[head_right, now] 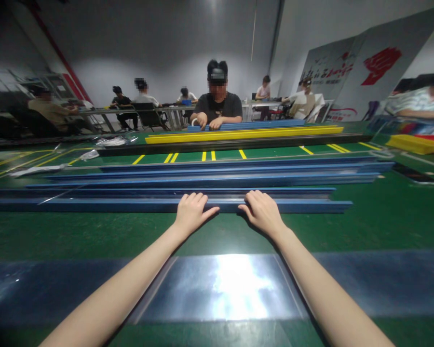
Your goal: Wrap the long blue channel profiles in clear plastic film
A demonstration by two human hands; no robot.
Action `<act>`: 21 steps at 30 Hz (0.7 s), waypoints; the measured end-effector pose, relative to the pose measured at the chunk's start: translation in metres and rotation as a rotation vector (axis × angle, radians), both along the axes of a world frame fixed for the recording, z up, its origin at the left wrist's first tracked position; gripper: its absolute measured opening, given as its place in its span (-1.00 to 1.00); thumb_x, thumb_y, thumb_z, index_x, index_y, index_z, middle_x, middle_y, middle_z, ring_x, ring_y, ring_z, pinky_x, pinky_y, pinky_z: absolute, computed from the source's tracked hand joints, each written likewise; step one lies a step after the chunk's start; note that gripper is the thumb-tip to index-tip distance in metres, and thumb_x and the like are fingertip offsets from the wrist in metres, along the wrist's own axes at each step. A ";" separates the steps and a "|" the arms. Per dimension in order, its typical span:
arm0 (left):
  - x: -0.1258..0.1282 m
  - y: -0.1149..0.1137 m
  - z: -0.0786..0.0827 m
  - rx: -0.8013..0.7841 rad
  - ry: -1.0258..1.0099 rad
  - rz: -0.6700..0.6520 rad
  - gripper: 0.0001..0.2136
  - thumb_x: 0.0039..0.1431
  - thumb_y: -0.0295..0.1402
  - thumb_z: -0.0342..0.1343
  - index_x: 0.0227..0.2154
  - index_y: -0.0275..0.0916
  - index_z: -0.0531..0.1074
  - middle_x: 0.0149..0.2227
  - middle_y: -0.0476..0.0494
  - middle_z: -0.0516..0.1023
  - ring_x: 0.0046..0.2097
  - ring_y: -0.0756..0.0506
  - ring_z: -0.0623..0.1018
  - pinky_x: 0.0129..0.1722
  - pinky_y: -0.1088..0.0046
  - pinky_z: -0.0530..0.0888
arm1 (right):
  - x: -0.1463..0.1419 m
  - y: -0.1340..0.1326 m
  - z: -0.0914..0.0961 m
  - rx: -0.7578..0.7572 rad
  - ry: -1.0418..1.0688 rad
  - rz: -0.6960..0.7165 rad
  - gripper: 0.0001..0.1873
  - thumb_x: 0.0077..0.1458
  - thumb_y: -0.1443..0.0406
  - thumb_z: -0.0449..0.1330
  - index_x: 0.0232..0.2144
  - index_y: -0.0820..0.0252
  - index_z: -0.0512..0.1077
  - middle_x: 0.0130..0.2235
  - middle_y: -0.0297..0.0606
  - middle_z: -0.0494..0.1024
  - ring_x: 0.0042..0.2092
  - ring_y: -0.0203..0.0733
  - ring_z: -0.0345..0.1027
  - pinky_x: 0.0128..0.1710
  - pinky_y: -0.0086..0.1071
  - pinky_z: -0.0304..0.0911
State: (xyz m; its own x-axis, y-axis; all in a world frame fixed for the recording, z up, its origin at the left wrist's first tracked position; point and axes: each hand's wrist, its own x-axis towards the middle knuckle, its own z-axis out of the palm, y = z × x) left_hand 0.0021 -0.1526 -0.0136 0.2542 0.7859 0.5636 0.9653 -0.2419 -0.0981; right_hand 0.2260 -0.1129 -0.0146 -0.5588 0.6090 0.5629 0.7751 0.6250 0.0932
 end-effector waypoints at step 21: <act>-0.001 0.000 0.000 -0.003 0.005 -0.008 -0.61 0.11 -0.01 -0.12 -0.47 -0.25 0.37 -0.41 -0.16 0.46 -0.32 -0.14 0.39 -0.32 0.33 0.16 | -0.008 -0.007 0.008 -0.006 -0.048 0.038 -0.75 0.13 0.19 -0.09 -0.41 0.20 0.29 -0.37 -0.17 0.36 -0.29 -0.13 0.13 -0.32 -0.31 -0.05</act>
